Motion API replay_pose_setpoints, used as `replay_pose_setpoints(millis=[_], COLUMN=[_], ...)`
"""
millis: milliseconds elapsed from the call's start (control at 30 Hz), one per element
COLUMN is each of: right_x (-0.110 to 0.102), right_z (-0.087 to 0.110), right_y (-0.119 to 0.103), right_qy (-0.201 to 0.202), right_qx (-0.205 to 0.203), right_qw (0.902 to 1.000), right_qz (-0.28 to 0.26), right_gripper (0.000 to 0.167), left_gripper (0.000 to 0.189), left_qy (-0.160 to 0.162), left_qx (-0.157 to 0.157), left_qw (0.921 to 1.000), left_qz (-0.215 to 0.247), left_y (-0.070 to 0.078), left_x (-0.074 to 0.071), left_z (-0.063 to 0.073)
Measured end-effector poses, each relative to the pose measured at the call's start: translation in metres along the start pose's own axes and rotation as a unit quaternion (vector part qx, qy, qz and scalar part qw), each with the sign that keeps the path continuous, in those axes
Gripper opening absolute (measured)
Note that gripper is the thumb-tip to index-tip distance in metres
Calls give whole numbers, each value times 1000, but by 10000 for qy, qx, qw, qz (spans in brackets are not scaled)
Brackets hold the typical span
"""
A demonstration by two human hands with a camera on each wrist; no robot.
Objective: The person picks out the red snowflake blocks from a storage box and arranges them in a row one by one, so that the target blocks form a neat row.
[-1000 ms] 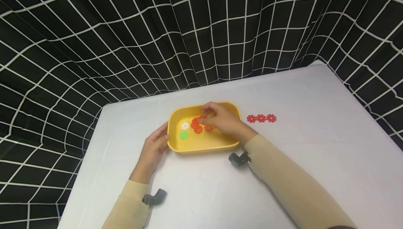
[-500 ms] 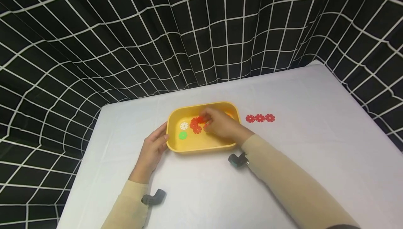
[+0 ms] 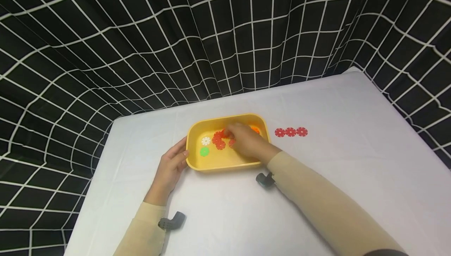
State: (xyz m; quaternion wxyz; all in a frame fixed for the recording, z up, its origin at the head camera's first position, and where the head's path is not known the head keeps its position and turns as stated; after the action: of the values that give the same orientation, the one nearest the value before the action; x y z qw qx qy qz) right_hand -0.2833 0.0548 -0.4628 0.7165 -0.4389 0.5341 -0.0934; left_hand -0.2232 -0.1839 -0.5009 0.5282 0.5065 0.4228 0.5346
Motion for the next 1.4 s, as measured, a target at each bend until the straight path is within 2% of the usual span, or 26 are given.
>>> replay_pose_setpoints(millis=[167,467,700,867,1100,1400], right_x=[-2,-7,-11,-14,-15,-21], right_z=[2,2,4,4,6,9], right_y=[-1,0,2,5,7,5], right_qy=[68,308,491,585,642,735], right_qx=[-28,115,125,164,214,173], right_qw=[9999,9979,9940,9879,9745,9634], right_qz=[-79,-554,-968,-1428,-2139,-2571], right_gripper=[31,18,16,18,20,23], left_gripper=[54,54,53,54,54,54], left_qy=[9,43,19,-1,29,-4], left_qx=[-18,-21,-17,-7,-40,-41], left_qw=[10000,10000,10000,10000,10000,10000], left_qz=[7,-86,-38,14,9,47], left_y=[0,0,0,0,0,-1], left_x=[0,0,0,0,0,0], left_z=[1,2,2,1,1,-1])
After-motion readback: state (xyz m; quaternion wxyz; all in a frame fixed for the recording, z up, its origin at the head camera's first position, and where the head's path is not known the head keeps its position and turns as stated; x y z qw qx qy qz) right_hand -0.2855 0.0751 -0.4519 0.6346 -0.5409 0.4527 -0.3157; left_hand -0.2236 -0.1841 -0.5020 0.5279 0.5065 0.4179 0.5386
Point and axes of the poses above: each hand's wrist, its own z-axis away from the middle knuckle, its own x-axis out of the palm, y = z × x, the point moved 8 cm from there along -z, towards the middle knuckle, and after that the axes turned 5 degrees about -x, right-handed, at the moved point
